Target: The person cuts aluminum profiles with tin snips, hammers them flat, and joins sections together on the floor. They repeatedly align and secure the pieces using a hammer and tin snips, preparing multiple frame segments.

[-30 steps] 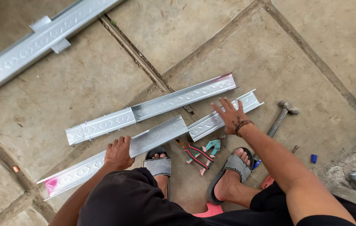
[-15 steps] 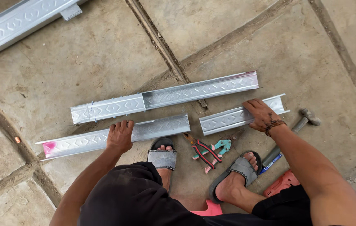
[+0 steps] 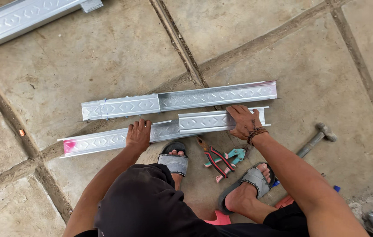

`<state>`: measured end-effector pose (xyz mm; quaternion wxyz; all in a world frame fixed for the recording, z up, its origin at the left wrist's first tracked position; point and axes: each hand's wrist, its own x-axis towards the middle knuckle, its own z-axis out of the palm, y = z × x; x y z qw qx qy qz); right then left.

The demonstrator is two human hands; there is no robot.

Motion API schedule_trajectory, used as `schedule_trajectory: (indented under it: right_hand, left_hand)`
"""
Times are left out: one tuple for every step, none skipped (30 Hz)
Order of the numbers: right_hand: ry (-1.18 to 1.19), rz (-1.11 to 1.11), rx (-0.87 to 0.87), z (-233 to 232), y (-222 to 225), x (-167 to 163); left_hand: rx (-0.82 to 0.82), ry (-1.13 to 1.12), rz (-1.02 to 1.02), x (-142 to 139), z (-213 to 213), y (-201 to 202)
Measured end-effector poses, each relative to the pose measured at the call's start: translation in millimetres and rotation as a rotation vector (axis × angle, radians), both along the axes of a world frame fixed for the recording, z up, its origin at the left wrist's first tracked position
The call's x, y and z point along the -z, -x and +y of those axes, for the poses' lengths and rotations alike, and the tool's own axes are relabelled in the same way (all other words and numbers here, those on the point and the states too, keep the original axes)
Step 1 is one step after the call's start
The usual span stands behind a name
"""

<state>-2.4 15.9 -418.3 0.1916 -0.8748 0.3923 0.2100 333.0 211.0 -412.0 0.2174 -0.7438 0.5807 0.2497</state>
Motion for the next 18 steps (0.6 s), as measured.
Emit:
schedule_trajectory:
  right_hand:
    - [0.004, 0.028, -0.014, 0, -6, 1]
    - [0.008, 0.055, -0.026, 0, -12, 3]
    - [0.011, 0.085, -0.037, -1, -15, 4]
    - [0.021, 0.073, -0.052, -2, -18, 5]
    - [0.029, 0.061, -0.068, -3, -20, 6]
    - [0.035, 0.050, -0.084, -3, -21, 7]
    - [0.033, 0.052, -0.081, -3, -22, 8]
    - [0.032, 0.054, -0.081, -3, -23, 9]
    - [0.032, 0.057, -0.080, -1, -24, 10]
    - [0.030, 0.066, -0.074, 1, -25, 11]
    - [0.030, 0.074, -0.068, 3, -26, 12]
    - [0.029, 0.080, -0.061, 6, -28, 13]
    - [0.011, 0.085, -0.063, 10, -29, 15]
    - [-0.007, 0.091, -0.068, 14, -31, 16]
    - [-0.026, 0.098, -0.072, 18, -33, 18]
    - [-0.023, 0.075, -0.085, 22, -34, 19]
    - [-0.017, 0.052, -0.097, 25, -36, 21]
    - [-0.009, 0.027, -0.109, 27, -37, 22]
  left_hand:
    - [-0.001, -0.001, -0.002, 0, -1, -1]
    - [-0.013, 0.003, 0.000, -1, -2, -3]
    - [-0.024, 0.006, 0.004, -1, -2, -4]
    - [-0.033, 0.009, 0.006, -1, -3, -6]
    - [-0.033, -0.005, -0.001, -1, -4, -7]
    - [-0.034, -0.023, -0.008, -1, -5, -9]
    - [-0.034, -0.041, -0.016, -1, -5, -11]
    - [-0.031, -0.050, -0.012, -1, -5, -13]
    - [-0.028, -0.059, -0.007, -1, -4, -14]
    - [-0.022, -0.066, -0.004, -1, -4, -15]
    - [-0.027, -0.050, -0.002, -1, -3, -15]
    - [-0.032, -0.035, -0.002, -1, -3, -14]
    - [-0.037, -0.020, -0.003, -2, -3, -14]
    - [-0.036, -0.014, 0.013, -2, -3, -13]
    - [-0.034, -0.009, 0.031, -2, -3, -11]
    - [-0.029, -0.007, 0.052, -2, -3, -9]
    - [-0.015, -0.020, 0.072, -1, -5, -5]
    - [-0.003, -0.032, 0.091, 0, -8, -2]
